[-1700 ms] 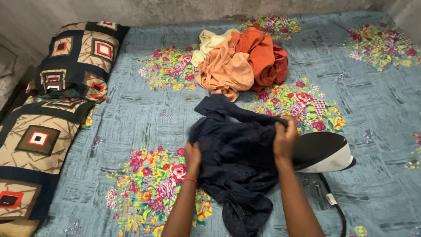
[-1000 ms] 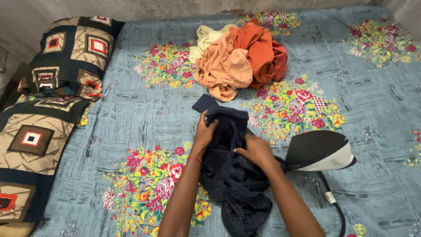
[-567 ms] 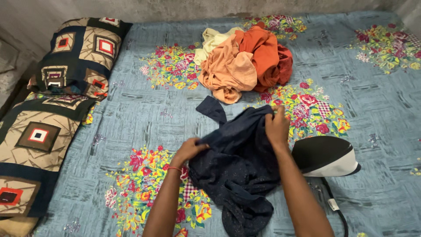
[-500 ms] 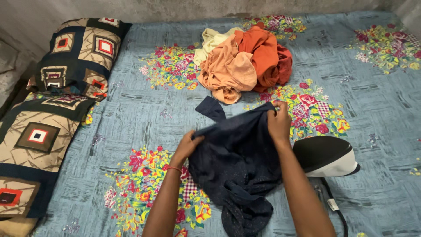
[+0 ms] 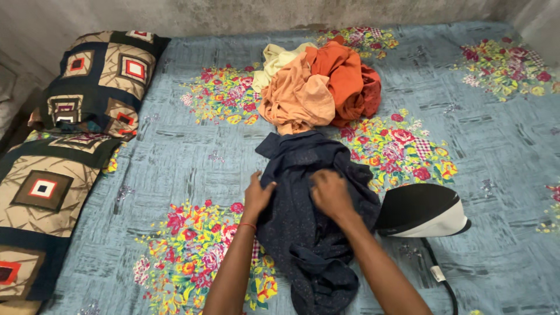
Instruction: The person lays out a dark blue long-sleeved shirt on a bed, smooths it with their hands, and then uses an electric iron to press the back and sleeves. The shirt remains on the bed throughout the clip.
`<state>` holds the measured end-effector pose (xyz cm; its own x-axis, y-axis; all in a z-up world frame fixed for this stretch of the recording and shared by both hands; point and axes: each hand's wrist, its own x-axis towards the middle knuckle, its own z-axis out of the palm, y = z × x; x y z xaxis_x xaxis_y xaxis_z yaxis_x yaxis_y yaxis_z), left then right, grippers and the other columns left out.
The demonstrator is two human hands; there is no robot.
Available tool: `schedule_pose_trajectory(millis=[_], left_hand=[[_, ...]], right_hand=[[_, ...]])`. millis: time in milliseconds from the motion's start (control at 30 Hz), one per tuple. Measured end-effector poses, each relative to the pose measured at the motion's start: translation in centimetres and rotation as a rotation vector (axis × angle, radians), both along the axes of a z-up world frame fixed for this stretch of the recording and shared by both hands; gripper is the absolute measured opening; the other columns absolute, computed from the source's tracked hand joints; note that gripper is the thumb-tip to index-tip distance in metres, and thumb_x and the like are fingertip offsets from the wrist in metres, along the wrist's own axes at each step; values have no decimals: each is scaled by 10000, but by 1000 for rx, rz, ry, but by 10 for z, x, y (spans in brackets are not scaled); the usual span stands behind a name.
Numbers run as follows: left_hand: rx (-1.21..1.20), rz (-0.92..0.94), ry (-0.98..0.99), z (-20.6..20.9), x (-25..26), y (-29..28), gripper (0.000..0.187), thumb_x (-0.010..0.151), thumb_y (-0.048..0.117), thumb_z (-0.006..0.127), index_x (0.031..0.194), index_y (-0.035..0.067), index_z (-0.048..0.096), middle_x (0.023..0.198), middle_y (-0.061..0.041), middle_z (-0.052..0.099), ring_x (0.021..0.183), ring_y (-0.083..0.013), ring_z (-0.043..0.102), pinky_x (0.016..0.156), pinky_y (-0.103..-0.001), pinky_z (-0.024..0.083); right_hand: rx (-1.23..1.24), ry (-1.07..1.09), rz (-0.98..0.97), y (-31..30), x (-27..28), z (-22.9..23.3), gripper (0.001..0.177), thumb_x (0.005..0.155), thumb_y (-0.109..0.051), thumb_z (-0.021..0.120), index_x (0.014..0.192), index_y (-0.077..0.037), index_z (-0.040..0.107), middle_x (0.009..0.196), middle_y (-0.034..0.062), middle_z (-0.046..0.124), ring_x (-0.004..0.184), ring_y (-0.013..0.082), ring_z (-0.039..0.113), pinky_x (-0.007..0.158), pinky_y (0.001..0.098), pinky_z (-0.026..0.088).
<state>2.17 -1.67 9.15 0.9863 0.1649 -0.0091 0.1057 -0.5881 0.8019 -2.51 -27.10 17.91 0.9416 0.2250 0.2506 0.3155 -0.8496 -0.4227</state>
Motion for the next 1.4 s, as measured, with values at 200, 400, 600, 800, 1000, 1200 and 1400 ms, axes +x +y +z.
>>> schedule_pose_trajectory(millis=[200, 400, 600, 800, 1000, 1200, 1400], left_hand=[[56, -22, 508, -3, -5, 37, 756, 886, 618, 753, 1219, -60, 734, 1188, -279, 712, 1150, -378, 678, 985, -432, 509], [-649, -325, 173, 16, -33, 52, 542, 829, 240, 795, 1248, -82, 672, 1095, -120, 752, 974, -188, 692, 878, -322, 563], [-461, -458, -56, 51, -38, 6, 554, 862, 138, 742, 1368, -20, 581, 1201, -133, 699, 1055, -176, 645, 918, -309, 537], [-355, -352, 142, 69, -46, -7, 583, 779, 275, 845, 1243, -8, 636, 1084, -115, 749, 954, -183, 710, 867, -346, 576], [-151, -313, 184, 4, -57, 12, 433, 872, 291, 763, 1188, -4, 730, 1009, -92, 757, 896, -171, 716, 828, -310, 543], [-1319, -160, -14, 9, -49, 32, 261, 1027, 124, 682, 1211, -58, 651, 1043, -94, 711, 906, -159, 673, 813, -293, 539], [28, -450, 46, 136, -69, 117, 554, 724, 247, 831, 1235, 73, 705, 942, -121, 744, 892, -222, 723, 804, -391, 568]], right_hand=[[-190, 257, 51, 23, -5, -42, 647, 916, -526, 618, 1488, -263, 471, 1604, 176, 317, 1454, 441, 312, 1094, 611, 336], [16, 104, -114, 39, 12, -35, 677, 933, -360, 661, 1537, -244, 378, 1483, 204, 497, 1287, 467, 492, 988, 600, 445], [376, 145, 144, 51, 37, -7, 758, 884, -119, 645, 1573, -193, 337, 933, 231, 724, 880, 453, 704, 796, 516, 546], [412, -109, 36, 42, 61, 5, 194, 913, -46, 599, 1090, -67, 676, 986, 228, 730, 970, 416, 714, 838, 482, 557], [547, -276, -209, 19, 65, 8, 177, 934, -56, 590, 1096, -35, 657, 1006, 241, 719, 989, 424, 702, 817, 484, 551], [437, -207, -338, 13, 69, -2, 192, 924, -98, 622, 1104, -43, 661, 953, 245, 721, 939, 432, 702, 817, 504, 539], [444, -236, -345, 18, 72, -4, 210, 915, -107, 621, 1109, -47, 670, 977, 244, 725, 947, 435, 699, 810, 510, 537]])
